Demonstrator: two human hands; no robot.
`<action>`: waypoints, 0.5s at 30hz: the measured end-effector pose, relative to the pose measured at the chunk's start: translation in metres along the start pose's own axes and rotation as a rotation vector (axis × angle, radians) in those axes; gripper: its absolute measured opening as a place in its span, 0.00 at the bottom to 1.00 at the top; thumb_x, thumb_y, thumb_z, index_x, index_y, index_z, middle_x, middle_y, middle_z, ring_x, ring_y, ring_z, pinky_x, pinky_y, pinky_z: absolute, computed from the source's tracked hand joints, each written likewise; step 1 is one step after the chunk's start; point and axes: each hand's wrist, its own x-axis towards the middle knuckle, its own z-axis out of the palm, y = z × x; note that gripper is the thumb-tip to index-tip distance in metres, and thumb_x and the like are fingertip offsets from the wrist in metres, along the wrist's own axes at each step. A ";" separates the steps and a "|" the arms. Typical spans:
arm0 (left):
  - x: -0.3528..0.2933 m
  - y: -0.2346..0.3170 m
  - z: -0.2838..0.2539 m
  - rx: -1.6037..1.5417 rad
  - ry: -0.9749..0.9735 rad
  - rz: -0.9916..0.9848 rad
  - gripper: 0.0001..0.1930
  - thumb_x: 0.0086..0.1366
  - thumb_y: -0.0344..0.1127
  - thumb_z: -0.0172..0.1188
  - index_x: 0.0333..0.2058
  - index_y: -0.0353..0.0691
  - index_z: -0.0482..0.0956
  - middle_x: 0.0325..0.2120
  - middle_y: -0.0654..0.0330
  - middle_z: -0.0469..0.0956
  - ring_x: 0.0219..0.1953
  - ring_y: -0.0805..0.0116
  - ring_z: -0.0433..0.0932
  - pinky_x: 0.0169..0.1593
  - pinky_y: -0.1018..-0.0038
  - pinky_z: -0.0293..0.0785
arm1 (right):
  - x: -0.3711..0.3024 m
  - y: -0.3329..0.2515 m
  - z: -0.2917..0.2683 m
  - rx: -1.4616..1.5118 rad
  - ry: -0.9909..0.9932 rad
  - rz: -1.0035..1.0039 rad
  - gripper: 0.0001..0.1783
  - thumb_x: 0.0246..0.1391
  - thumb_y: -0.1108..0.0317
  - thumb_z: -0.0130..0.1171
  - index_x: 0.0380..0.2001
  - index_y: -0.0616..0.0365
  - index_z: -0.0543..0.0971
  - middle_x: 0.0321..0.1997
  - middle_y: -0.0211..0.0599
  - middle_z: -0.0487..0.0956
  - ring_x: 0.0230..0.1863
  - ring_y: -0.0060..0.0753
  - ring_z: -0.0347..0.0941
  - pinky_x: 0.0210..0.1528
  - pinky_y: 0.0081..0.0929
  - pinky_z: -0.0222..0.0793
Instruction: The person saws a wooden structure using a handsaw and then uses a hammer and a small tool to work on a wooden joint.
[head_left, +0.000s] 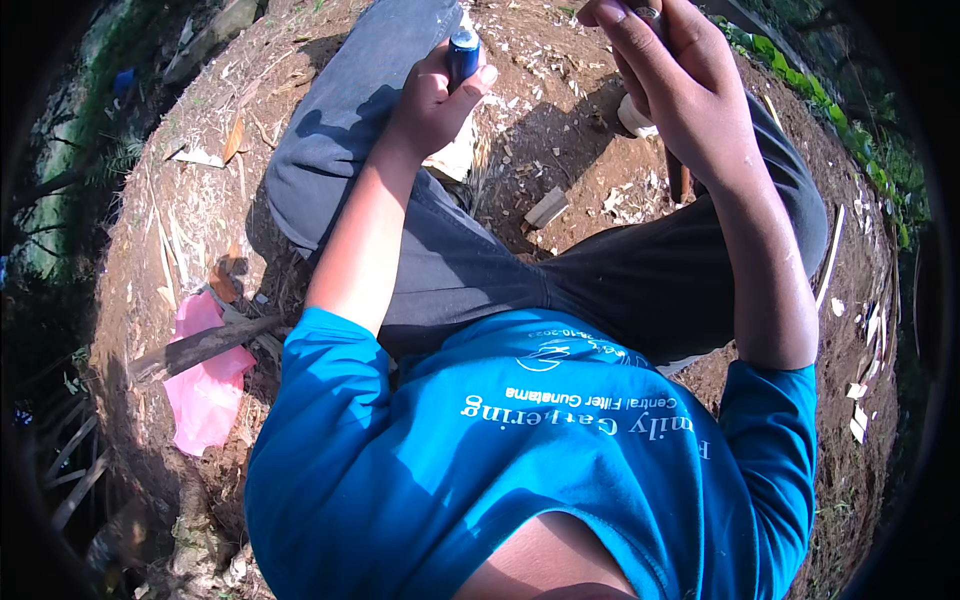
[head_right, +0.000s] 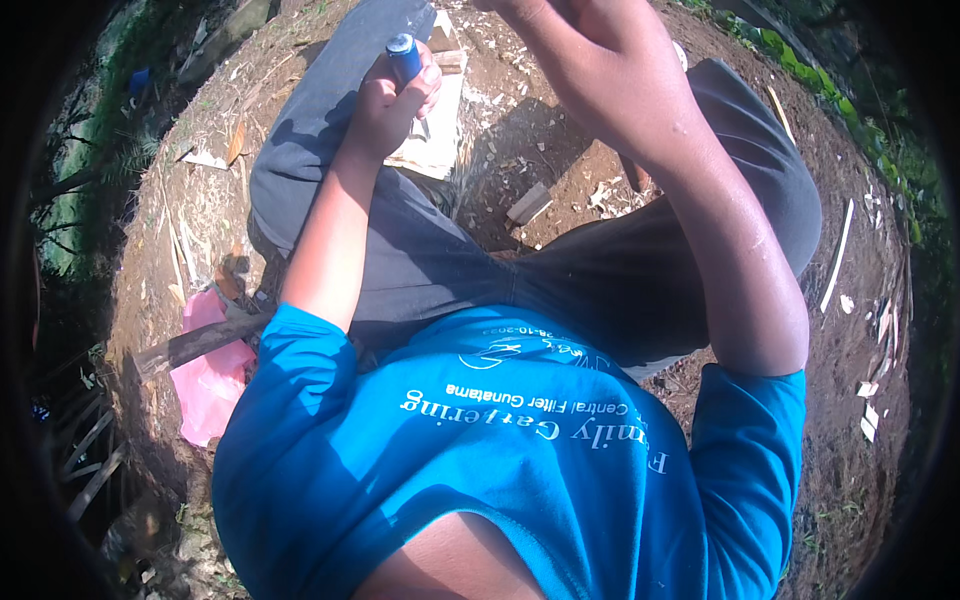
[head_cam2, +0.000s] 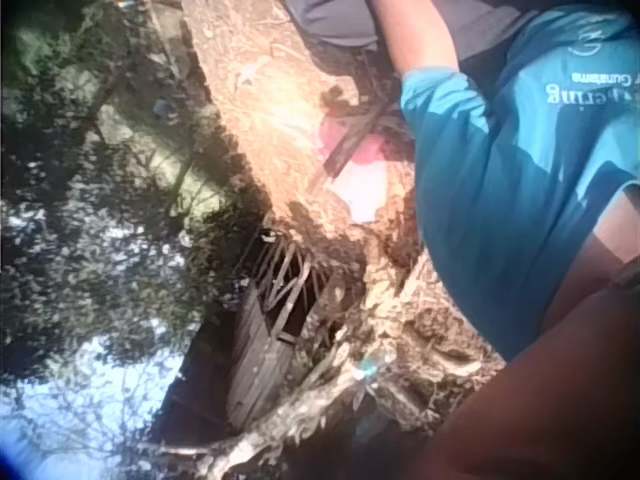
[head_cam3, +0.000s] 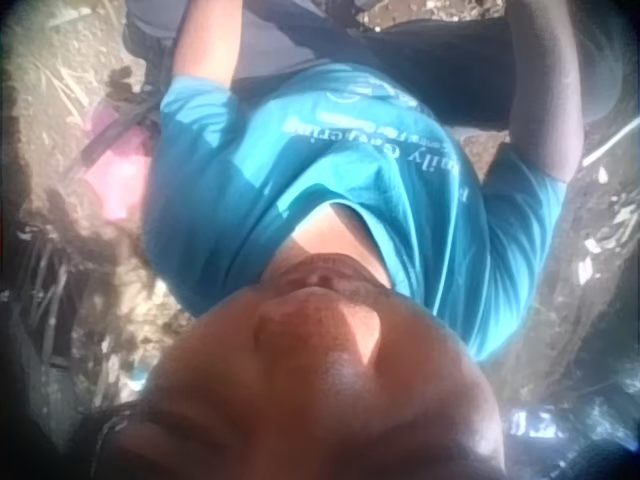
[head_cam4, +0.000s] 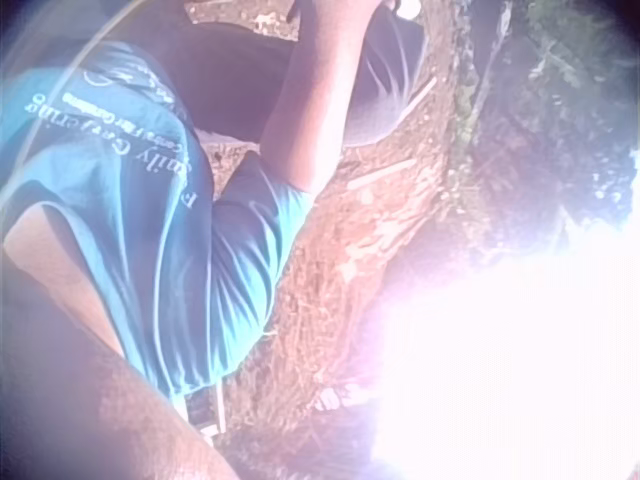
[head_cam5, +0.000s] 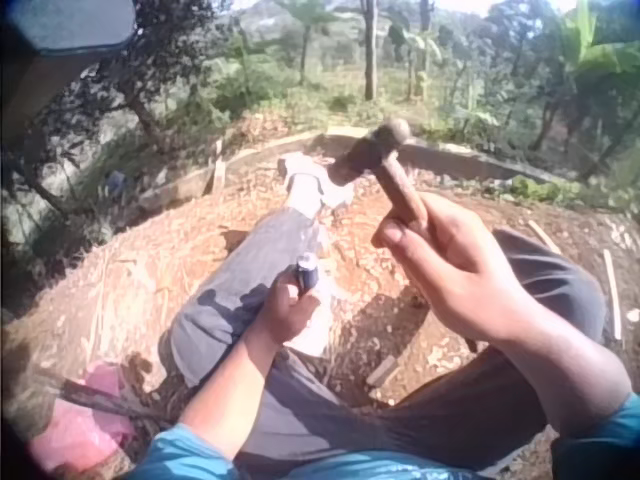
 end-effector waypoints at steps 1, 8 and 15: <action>-0.001 0.005 0.004 0.022 -0.007 0.016 0.04 0.73 0.31 0.56 0.38 0.41 0.69 0.25 0.68 0.69 0.25 0.81 0.67 0.29 0.80 0.65 | -0.001 0.002 0.000 0.003 -0.007 0.057 0.09 0.72 0.64 0.55 0.41 0.59 0.76 0.28 0.20 0.69 0.28 0.12 0.61 0.29 0.18 0.58; 0.003 0.017 0.016 0.418 -0.012 0.178 0.08 0.71 0.36 0.62 0.34 0.41 0.74 0.27 0.67 0.74 0.30 0.77 0.72 0.38 0.75 0.70 | -0.008 -0.005 -0.001 0.000 0.095 0.073 0.11 0.71 0.63 0.57 0.38 0.60 0.77 0.26 0.23 0.70 0.27 0.15 0.62 0.29 0.21 0.59; 0.005 0.021 0.020 0.438 -0.010 0.084 0.16 0.70 0.45 0.62 0.43 0.38 0.76 0.27 0.53 0.79 0.33 0.54 0.80 0.41 0.60 0.75 | -0.038 0.046 -0.001 -0.279 -0.081 0.162 0.13 0.68 0.61 0.58 0.45 0.61 0.79 0.23 0.44 0.75 0.28 0.26 0.74 0.34 0.35 0.69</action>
